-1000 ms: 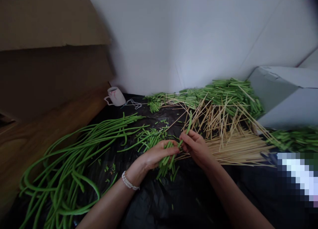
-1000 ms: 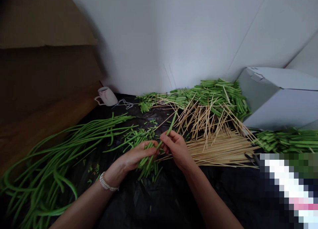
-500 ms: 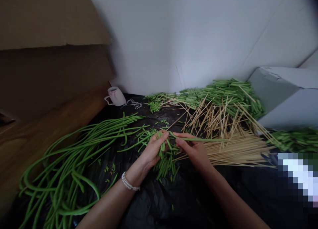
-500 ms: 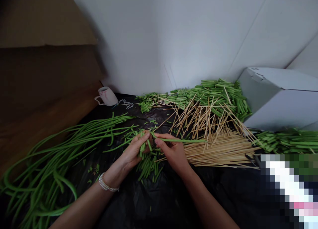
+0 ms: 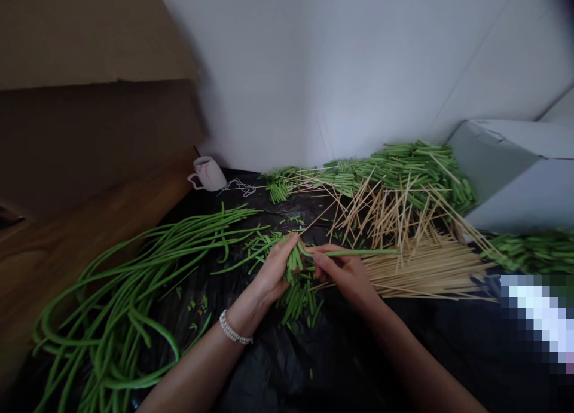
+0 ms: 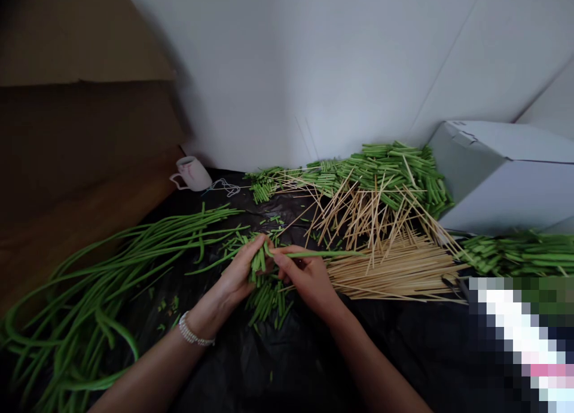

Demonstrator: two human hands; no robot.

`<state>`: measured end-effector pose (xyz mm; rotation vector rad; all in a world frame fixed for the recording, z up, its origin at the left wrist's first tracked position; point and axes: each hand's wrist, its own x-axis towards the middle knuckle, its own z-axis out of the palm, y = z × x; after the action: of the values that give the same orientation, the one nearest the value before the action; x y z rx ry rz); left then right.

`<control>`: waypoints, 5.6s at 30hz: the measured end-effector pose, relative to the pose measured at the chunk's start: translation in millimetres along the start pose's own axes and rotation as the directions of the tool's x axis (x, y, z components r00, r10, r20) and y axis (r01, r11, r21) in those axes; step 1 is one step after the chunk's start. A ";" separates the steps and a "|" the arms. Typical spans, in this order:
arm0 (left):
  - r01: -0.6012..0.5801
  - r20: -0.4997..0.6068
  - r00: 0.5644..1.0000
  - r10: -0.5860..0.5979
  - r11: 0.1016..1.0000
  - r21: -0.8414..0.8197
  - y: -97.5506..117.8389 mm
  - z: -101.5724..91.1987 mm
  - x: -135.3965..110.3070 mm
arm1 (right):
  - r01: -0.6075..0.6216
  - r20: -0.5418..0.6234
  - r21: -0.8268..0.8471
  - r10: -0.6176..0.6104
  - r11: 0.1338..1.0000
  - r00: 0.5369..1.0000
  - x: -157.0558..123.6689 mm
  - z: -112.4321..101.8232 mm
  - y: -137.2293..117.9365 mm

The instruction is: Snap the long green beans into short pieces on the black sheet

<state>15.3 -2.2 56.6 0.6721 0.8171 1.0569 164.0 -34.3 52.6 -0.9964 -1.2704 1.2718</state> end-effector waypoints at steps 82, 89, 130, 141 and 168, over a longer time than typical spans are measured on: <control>0.148 0.283 0.932 -0.226 0.951 0.271 0.5 -2.0 -9.9 | -0.105 -0.129 0.382 0.165 0.918 0.978 11.1 -12.8 -2.7; 0.149 0.336 0.912 -0.236 0.953 0.266 1.5 -2.0 -10.8 | -0.159 -0.097 0.399 0.214 0.903 0.972 10.7 -14.4 -4.2; -0.323 -0.280 0.868 0.411 0.894 0.310 8.2 -14.0 10.3 | 0.104 -0.176 -0.108 -0.122 0.989 0.977 4.7 -5.3 -6.1; -0.510 0.130 0.671 0.730 0.327 0.796 2.6 -17.3 6.0 | 0.077 -0.180 -0.084 -0.092 0.993 0.979 4.8 -6.4 -3.9; -0.634 0.551 0.586 0.594 -0.087 0.769 1.8 -5.5 -9.1 | 0.011 -0.169 -0.340 -0.072 0.940 0.983 8.6 -25.2 -7.4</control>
<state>7.4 -9.5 57.3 2.3844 1.1148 1.2867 188.6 -23.2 58.4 -1.2897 -1.3871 0.9235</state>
